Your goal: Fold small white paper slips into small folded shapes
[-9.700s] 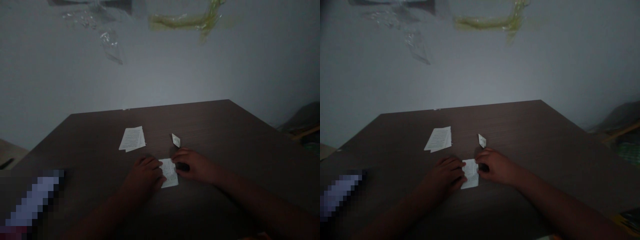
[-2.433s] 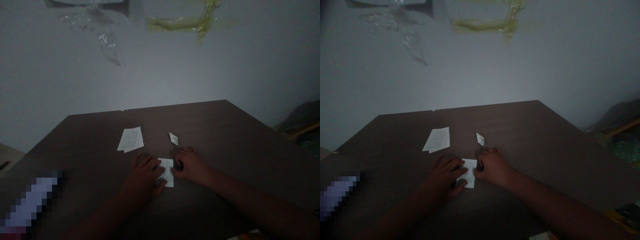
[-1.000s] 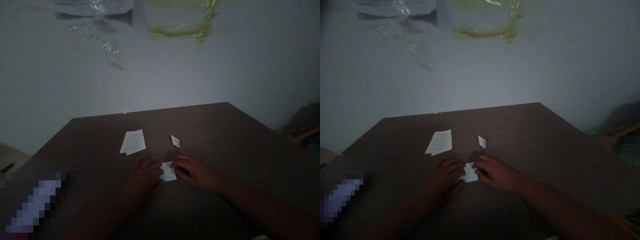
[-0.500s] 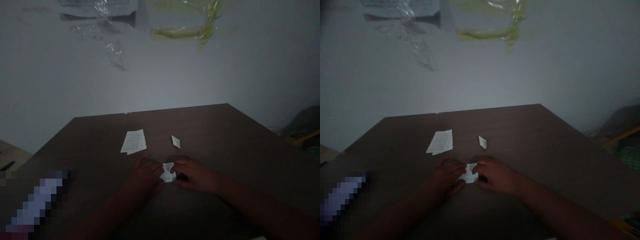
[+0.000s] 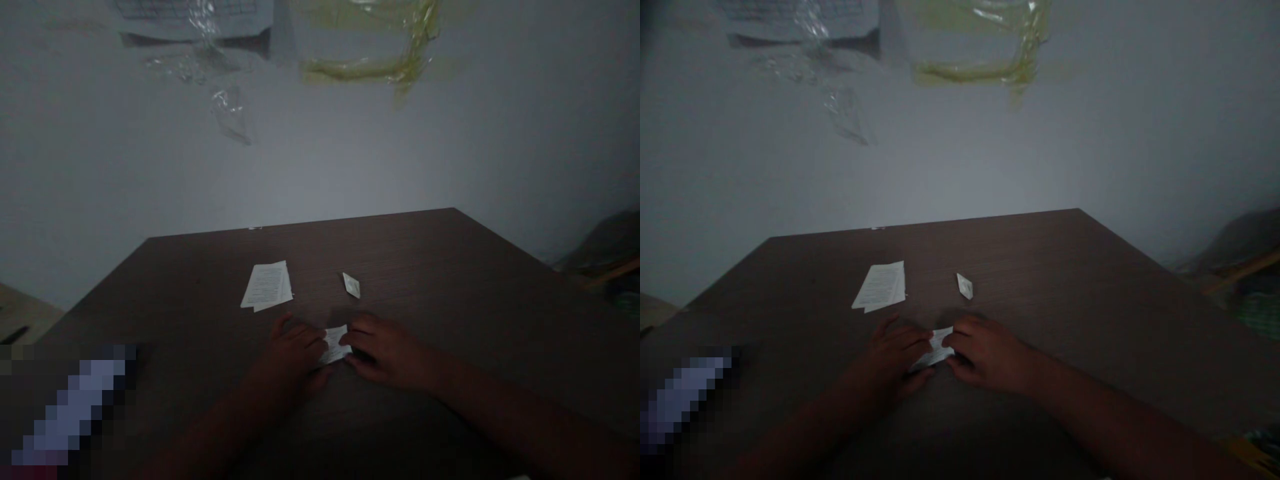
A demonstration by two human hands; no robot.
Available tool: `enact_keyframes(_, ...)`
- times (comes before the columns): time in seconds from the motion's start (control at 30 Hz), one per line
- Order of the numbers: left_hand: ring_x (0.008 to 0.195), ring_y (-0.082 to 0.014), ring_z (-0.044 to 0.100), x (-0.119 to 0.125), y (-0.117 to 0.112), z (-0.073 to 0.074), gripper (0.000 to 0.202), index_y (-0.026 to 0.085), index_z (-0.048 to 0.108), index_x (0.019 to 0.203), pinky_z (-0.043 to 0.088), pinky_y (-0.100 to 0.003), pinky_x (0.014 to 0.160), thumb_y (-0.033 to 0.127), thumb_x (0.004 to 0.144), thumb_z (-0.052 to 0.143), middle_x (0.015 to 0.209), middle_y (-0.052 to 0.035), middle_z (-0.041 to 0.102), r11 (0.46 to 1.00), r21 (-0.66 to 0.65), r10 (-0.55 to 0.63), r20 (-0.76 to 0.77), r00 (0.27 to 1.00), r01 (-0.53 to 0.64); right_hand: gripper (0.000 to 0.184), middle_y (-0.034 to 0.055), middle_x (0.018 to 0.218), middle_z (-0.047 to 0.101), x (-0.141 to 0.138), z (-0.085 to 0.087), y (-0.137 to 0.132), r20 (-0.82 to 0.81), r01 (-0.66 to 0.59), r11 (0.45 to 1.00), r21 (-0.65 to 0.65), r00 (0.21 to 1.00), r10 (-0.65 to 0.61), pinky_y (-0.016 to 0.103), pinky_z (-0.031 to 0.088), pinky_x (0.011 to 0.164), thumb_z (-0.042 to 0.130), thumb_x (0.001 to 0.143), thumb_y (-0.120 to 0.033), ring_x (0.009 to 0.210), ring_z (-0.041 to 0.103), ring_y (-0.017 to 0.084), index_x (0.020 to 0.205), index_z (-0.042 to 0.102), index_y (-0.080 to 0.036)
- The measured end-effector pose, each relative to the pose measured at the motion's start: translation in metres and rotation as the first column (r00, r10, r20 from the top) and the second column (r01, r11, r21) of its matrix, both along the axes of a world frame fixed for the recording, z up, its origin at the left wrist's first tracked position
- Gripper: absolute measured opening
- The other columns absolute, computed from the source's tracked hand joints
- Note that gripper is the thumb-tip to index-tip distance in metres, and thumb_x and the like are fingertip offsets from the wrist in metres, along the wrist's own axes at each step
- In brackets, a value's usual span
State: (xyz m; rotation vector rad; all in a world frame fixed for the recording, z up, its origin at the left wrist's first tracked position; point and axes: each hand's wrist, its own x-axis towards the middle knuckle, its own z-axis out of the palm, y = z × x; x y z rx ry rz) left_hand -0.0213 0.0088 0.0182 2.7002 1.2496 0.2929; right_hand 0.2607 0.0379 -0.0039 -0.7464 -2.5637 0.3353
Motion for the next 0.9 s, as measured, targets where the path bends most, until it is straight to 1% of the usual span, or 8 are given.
enact_keyframes(0.13,0.13,-0.0309,0.084,0.001,-0.002,0.003,0.023,0.03,0.088,0.116,0.046,-0.062,0.138,0.011,0.104,0.08,0.137,-0.0018,0.091,1.0,0.016,0.005,0.024,1.0,-0.006,0.017,0.011,0.113,0.084,0.0,0.002,-0.003,-0.016,0.036,0.999,-0.014,0.999,-0.036,0.037,0.063,0.087,0.071,0.112,-0.02,0.099,0.08,0.026,0.125,0.082,-0.022)
enact_keyframes(0.23,0.134,-0.0294,0.082,0.002,-0.002,0.005,0.024,0.031,0.088,0.116,0.052,-0.055,0.132,0.012,0.105,0.079,0.144,-0.0013,0.089,1.0,-0.022,0.02,0.048,0.999,-0.019,0.018,0.0084,0.109,0.086,-0.002,0.002,-0.004,-0.04,0.051,0.997,-0.065,0.998,-0.054,0.035,0.063,0.087,0.069,0.113,-0.019,0.096,0.081,0.025,0.122,0.084,-0.024)
enact_keyframes(0.37,0.139,-0.0313,0.079,0.003,0.0,0.001,0.03,0.032,0.088,0.13,0.056,-0.052,0.127,0.018,0.103,0.086,0.152,-0.0043,0.085,0.998,-0.065,-0.005,0.074,0.997,0.01,0.018,0.0063,0.102,0.084,-0.004,-0.002,-0.005,-0.104,0.063,0.996,-0.061,0.992,-0.069,0.034,0.065,0.084,0.065,0.117,-0.025,0.089,0.079,0.022,0.116,0.083,-0.024)
enact_keyframes(0.5,0.144,-0.03,0.076,0.001,0.0,-0.004,0.036,0.035,0.088,0.137,0.056,-0.049,0.128,0.017,0.107,0.081,0.153,-0.0027,0.084,0.999,-0.04,-0.032,0.07,0.997,0.035,0.016,0.0086,0.11,0.084,-0.005,-0.001,-0.006,-0.134,0.059,0.995,-0.085,0.989,-0.07,0.036,0.066,0.09,0.067,0.116,-0.023,0.098,0.08,0.024,0.123,0.082,-0.024)
enact_keyframes(0.6,0.147,-0.0326,0.071,0.001,0.001,-0.009,0.037,0.037,0.089,0.139,0.057,-0.051,0.125,0.018,0.109,0.08,0.154,-0.0048,0.081,1.0,-0.008,-0.02,0.046,0.999,0.02,0.018,0.01,0.12,0.083,-0.004,0.002,-0.006,-0.163,0.011,0.996,-0.084,0.986,-0.025,0.04,0.067,0.098,0.069,0.115,-0.022,0.111,0.08,0.026,0.129,0.08,-0.025)
enact_keyframes(0.7,0.142,-0.0354,0.072,0.0,0.003,-0.015,0.039,0.037,0.088,0.142,0.059,-0.055,0.12,0.02,0.108,0.083,0.154,-0.0091,0.078,1.0,0.017,0.003,0.035,0.999,-0.004,0.02,0.0107,0.124,0.082,-0.004,0.001,-0.005,-0.212,-0.054,0.997,-0.054,0.976,0.042,0.041,0.067,0.1,0.069,0.114,-0.019,0.116,0.078,0.025,0.131,0.078,-0.024)
enact_keyframes(0.8,0.135,-0.0354,0.076,-0.001,0.005,-0.022,0.034,0.03,0.085,0.14,0.06,-0.056,0.118,0.023,0.106,0.086,0.146,-0.01,0.082,0.999,0.021,0.028,0.062,0.998,-0.029,0.022,0.012,0.125,0.08,-0.003,0.001,-0.004,-0.253,-0.099,0.995,-0.022,0.963,0.091,0.041,0.067,0.1,0.069,0.114,-0.017,0.117,0.077,0.025,0.134,0.077,-0.022)
enact_keyframes(0.9,0.135,-0.0342,0.077,-0.003,0.006,-0.026,0.03,0.026,0.083,0.135,0.055,-0.056,0.124,0.022,0.106,0.087,0.145,-0.0092,0.084,0.999,0.005,0.049,0.102,0.994,-0.049,0.022,0.012,0.129,0.08,-0.004,0.004,-0.005,-0.265,-0.134,0.99,-0.037,0.957,0.12,0.04,0.066,0.104,0.07,0.114,-0.017,0.121,0.076,0.025,0.134,0.077,-0.022)
